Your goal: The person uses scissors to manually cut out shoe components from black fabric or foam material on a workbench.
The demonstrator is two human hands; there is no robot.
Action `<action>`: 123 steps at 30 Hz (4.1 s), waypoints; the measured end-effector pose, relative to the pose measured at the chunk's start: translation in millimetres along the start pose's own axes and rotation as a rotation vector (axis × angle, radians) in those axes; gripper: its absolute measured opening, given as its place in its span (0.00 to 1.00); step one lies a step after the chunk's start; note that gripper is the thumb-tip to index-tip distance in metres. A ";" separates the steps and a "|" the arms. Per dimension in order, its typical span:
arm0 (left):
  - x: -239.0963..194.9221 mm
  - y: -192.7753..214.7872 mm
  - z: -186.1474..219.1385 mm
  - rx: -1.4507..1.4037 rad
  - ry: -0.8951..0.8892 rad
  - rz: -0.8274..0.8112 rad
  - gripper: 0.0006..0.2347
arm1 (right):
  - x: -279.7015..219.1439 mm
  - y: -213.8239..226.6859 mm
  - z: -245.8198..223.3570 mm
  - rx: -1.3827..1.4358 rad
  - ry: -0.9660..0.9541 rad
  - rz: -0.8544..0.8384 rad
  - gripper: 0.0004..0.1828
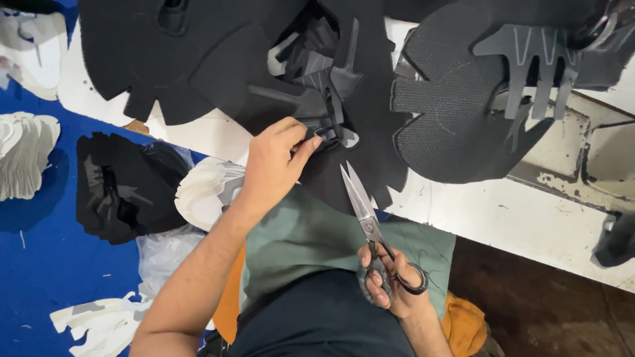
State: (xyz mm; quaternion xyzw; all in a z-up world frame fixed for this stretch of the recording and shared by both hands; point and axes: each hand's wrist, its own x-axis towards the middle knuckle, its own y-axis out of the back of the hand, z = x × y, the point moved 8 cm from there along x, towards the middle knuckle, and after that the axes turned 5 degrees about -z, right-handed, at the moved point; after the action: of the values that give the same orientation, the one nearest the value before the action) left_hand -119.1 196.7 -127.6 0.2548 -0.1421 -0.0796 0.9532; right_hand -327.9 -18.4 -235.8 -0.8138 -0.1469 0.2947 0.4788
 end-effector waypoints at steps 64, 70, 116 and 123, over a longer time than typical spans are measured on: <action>-72.7 18.5 52.2 0.623 -0.819 -0.071 0.09 | -3.3 -52.3 -12.5 -0.552 0.048 -0.018 0.43; -75.5 20.9 43.2 0.530 -0.426 -0.015 0.14 | 15.4 -32.6 -2.8 -0.542 -0.028 0.160 0.37; -82.3 24.4 2.7 0.121 -0.192 0.285 0.07 | 14.4 -34.6 26.4 -0.130 -0.226 0.022 0.48; -82.3 19.7 8.2 0.184 -0.244 0.272 0.09 | 14.2 -28.6 32.0 -0.146 -0.253 0.072 0.44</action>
State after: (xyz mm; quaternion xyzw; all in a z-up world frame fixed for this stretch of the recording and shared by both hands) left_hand -197.9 228.2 -129.7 0.3076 -0.2960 0.0330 0.9037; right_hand -335.4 25.4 -227.7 -0.8077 -0.1977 0.4004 0.3849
